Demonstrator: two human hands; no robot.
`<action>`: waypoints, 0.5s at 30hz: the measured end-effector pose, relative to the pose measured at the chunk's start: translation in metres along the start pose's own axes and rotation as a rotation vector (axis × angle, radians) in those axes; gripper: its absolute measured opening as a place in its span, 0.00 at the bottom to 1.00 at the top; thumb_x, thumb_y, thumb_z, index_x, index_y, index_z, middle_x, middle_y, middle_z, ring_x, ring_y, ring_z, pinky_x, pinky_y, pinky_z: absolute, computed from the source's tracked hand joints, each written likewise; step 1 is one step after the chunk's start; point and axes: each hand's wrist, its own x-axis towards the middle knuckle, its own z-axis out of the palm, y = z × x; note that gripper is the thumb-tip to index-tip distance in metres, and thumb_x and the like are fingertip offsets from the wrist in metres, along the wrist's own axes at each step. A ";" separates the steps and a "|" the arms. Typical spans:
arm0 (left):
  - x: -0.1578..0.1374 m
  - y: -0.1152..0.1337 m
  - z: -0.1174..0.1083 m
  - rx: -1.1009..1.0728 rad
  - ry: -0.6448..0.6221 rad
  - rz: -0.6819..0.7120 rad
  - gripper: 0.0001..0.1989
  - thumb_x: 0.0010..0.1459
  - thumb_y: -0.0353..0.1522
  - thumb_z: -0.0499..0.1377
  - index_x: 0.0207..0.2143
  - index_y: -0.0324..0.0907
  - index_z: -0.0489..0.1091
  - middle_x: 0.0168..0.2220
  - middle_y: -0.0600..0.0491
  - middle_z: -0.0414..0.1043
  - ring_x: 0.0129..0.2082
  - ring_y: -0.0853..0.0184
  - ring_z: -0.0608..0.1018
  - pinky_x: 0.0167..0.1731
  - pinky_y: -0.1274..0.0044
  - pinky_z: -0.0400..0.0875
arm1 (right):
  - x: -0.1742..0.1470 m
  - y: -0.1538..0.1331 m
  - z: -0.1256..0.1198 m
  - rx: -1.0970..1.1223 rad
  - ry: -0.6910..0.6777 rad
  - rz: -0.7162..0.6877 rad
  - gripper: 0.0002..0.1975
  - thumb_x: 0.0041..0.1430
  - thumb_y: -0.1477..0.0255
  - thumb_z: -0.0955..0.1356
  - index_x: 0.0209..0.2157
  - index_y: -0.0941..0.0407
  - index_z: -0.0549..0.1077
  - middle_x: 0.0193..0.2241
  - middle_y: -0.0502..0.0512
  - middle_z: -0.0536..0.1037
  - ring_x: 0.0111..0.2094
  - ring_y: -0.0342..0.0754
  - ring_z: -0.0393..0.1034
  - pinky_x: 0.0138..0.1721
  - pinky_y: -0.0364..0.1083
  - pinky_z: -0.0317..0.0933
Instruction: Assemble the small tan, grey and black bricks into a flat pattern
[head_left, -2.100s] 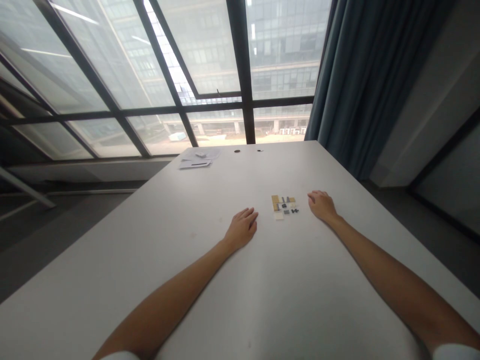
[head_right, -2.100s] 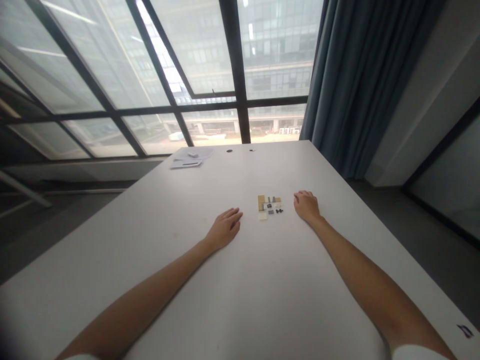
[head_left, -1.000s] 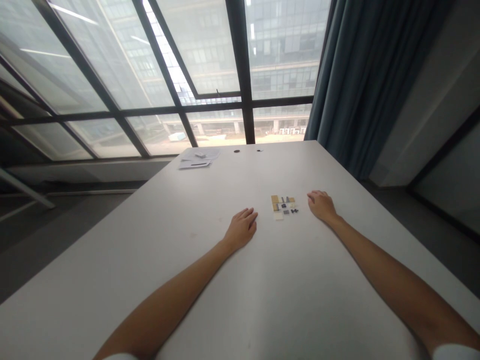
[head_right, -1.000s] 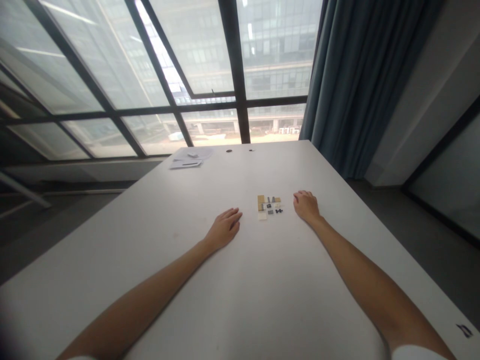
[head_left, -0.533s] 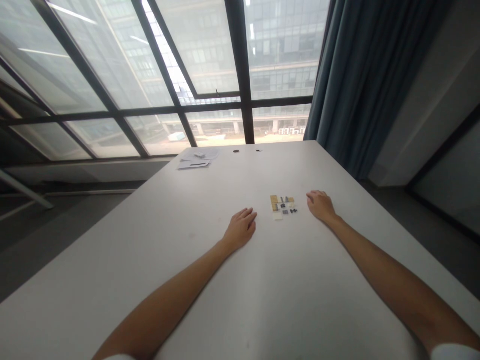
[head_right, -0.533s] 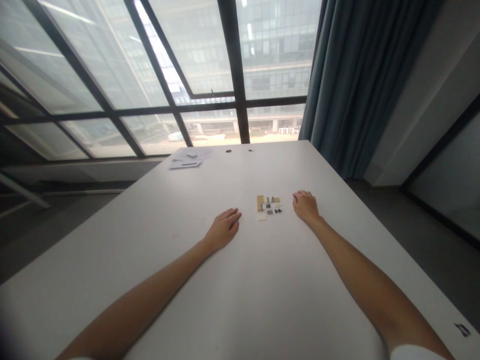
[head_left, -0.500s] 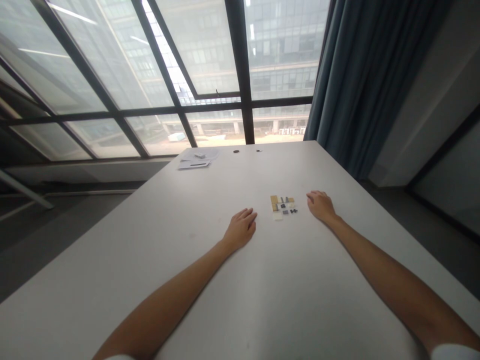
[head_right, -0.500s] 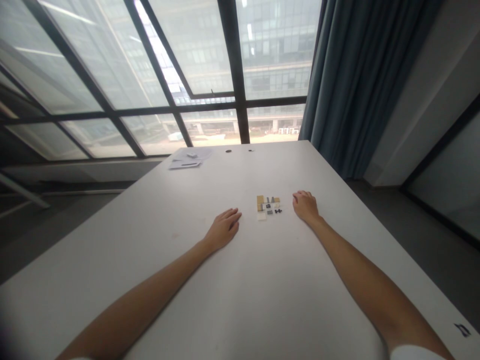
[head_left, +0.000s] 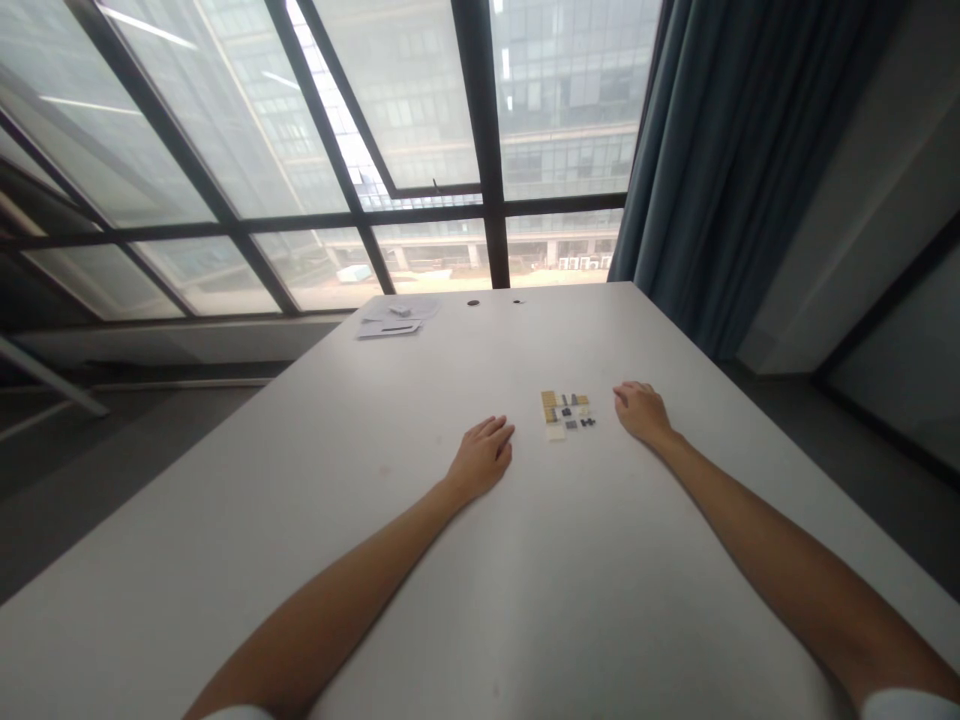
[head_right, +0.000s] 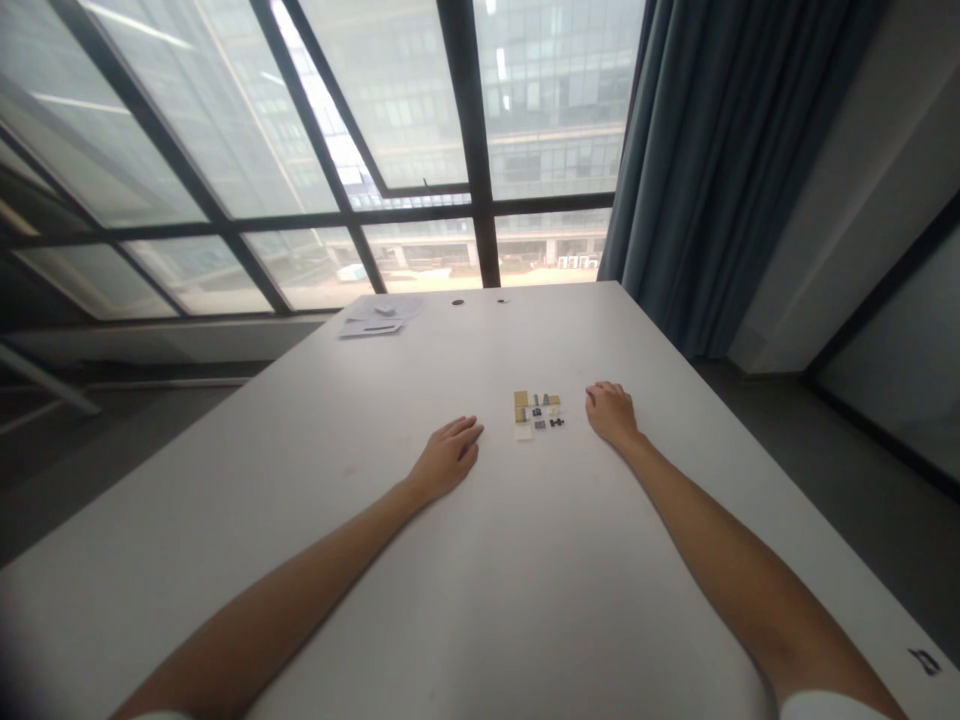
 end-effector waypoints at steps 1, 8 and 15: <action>0.001 0.000 0.000 -0.004 0.000 -0.002 0.21 0.65 0.33 0.51 0.59 0.43 0.70 0.63 0.48 0.66 0.64 0.59 0.66 0.66 0.63 0.59 | 0.000 0.000 0.000 0.000 0.001 -0.002 0.18 0.65 0.71 0.61 0.50 0.57 0.77 0.55 0.60 0.75 0.54 0.54 0.64 0.55 0.51 0.56; 0.007 0.008 -0.008 -0.095 -0.124 -0.054 0.25 0.64 0.38 0.54 0.62 0.41 0.65 0.63 0.47 0.66 0.64 0.57 0.66 0.66 0.64 0.58 | 0.000 -0.001 0.003 -0.006 0.007 -0.013 0.18 0.65 0.71 0.61 0.50 0.56 0.77 0.54 0.59 0.75 0.53 0.54 0.65 0.54 0.51 0.57; 0.045 0.063 0.001 -0.086 -0.087 0.131 0.28 0.65 0.48 0.53 0.64 0.52 0.63 0.68 0.50 0.58 0.67 0.53 0.62 0.66 0.60 0.57 | 0.001 -0.006 0.003 0.006 0.012 0.000 0.17 0.65 0.71 0.62 0.50 0.55 0.78 0.54 0.59 0.75 0.53 0.55 0.65 0.55 0.52 0.57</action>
